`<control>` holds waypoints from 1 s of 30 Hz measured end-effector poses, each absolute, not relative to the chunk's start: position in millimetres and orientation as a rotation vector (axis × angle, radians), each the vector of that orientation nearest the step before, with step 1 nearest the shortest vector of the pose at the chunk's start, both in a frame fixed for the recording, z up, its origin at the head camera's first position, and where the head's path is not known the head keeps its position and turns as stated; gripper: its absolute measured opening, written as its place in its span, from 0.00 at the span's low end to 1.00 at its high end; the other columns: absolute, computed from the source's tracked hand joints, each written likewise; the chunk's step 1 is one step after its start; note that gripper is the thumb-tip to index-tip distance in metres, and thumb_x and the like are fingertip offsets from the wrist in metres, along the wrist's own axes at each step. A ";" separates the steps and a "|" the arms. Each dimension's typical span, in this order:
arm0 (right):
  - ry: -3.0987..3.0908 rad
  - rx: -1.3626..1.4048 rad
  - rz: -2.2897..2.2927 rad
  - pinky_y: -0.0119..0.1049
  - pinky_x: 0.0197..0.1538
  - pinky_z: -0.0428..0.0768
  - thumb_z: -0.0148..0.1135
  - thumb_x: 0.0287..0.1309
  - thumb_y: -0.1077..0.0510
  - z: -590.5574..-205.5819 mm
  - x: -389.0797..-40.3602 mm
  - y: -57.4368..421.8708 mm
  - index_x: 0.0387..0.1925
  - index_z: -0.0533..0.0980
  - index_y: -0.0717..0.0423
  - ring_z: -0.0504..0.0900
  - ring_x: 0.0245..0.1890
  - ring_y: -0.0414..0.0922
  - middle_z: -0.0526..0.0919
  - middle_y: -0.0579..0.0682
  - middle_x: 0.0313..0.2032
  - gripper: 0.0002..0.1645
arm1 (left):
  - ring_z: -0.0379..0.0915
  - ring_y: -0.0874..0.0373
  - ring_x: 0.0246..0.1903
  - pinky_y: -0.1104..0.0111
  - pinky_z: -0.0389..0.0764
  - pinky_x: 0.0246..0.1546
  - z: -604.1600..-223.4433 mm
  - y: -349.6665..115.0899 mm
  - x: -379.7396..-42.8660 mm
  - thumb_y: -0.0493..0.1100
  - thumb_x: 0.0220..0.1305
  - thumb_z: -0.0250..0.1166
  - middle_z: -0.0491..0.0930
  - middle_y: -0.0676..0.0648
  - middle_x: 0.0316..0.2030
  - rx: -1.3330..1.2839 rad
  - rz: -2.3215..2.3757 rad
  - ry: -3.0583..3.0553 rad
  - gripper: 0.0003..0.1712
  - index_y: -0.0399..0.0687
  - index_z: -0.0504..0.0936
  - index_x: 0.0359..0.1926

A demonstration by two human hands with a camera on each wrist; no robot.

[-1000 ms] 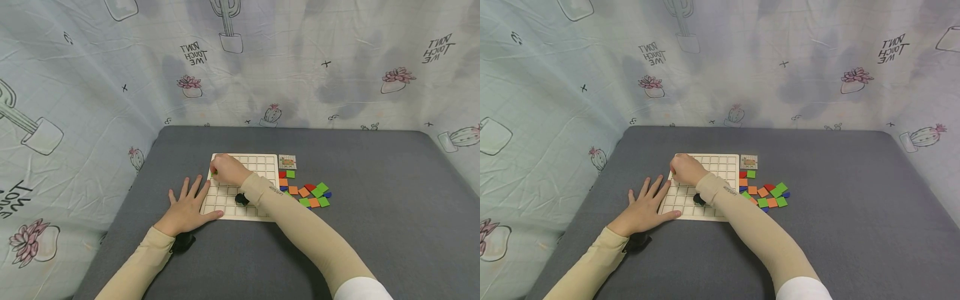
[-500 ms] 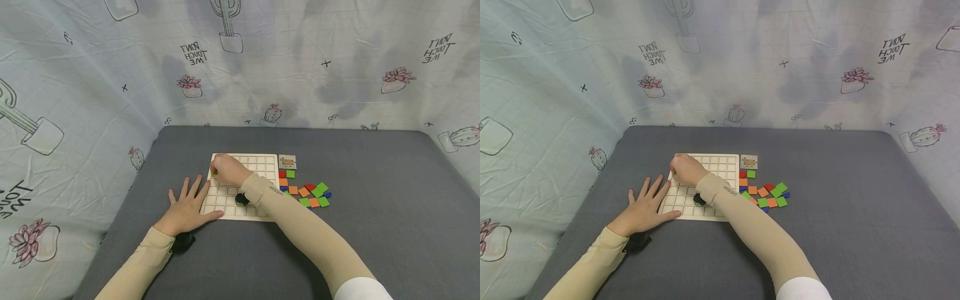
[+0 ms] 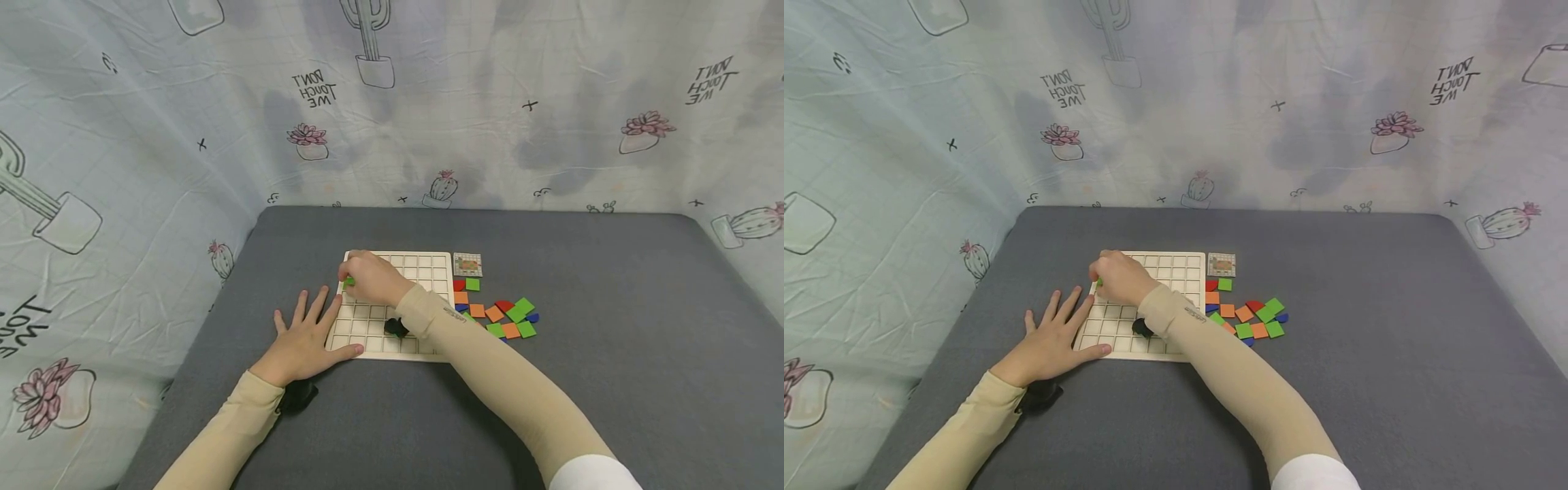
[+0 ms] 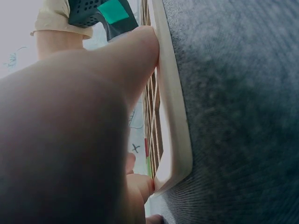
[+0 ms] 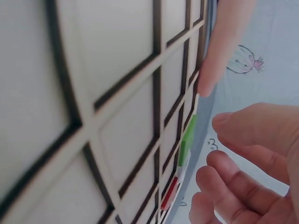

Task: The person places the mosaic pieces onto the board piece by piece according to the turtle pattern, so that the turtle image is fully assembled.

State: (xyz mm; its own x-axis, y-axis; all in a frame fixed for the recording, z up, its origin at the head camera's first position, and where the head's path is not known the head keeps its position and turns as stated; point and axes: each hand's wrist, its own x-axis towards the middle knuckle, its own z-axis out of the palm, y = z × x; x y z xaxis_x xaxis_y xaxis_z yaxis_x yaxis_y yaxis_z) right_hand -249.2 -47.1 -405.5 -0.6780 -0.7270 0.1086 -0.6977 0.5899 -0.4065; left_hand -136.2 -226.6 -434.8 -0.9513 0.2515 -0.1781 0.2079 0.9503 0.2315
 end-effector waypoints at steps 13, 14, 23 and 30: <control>2.757 -1.206 -0.712 0.41 0.49 0.84 0.68 0.67 0.58 -386.5 -230.7 -22.1 0.51 0.87 0.54 0.85 0.47 0.46 0.86 0.51 0.50 0.13 | 0.31 0.28 0.81 0.16 0.39 0.62 -435.7 -226.6 -137.0 0.84 0.61 0.54 0.41 0.38 0.84 0.336 0.290 2.908 0.64 0.54 0.48 0.85; 2.760 -1.200 -0.721 0.41 0.49 0.84 0.68 0.67 0.58 -384.7 -229.2 -18.6 0.51 0.87 0.54 0.84 0.48 0.47 0.86 0.50 0.50 0.13 | 0.31 0.28 0.81 0.16 0.39 0.62 -435.9 -226.6 -137.1 0.84 0.61 0.54 0.41 0.38 0.84 0.334 0.287 2.908 0.64 0.54 0.48 0.85; 2.804 -1.116 -0.726 0.43 0.52 0.83 0.69 0.66 0.57 -376.2 -216.4 14.3 0.52 0.87 0.53 0.83 0.50 0.47 0.84 0.50 0.53 0.15 | 0.31 0.28 0.81 0.16 0.40 0.63 -435.5 -226.1 -137.4 0.84 0.61 0.55 0.42 0.38 0.84 0.327 0.286 2.909 0.64 0.53 0.48 0.85; 2.851 -1.058 -0.705 0.45 0.52 0.84 0.71 0.65 0.56 -376.4 -208.2 38.1 0.52 0.87 0.54 0.83 0.52 0.49 0.84 0.52 0.53 0.15 | 0.31 0.27 0.81 0.16 0.39 0.63 -435.7 -225.4 -136.8 0.84 0.61 0.55 0.42 0.37 0.84 0.326 0.289 2.910 0.65 0.52 0.49 0.85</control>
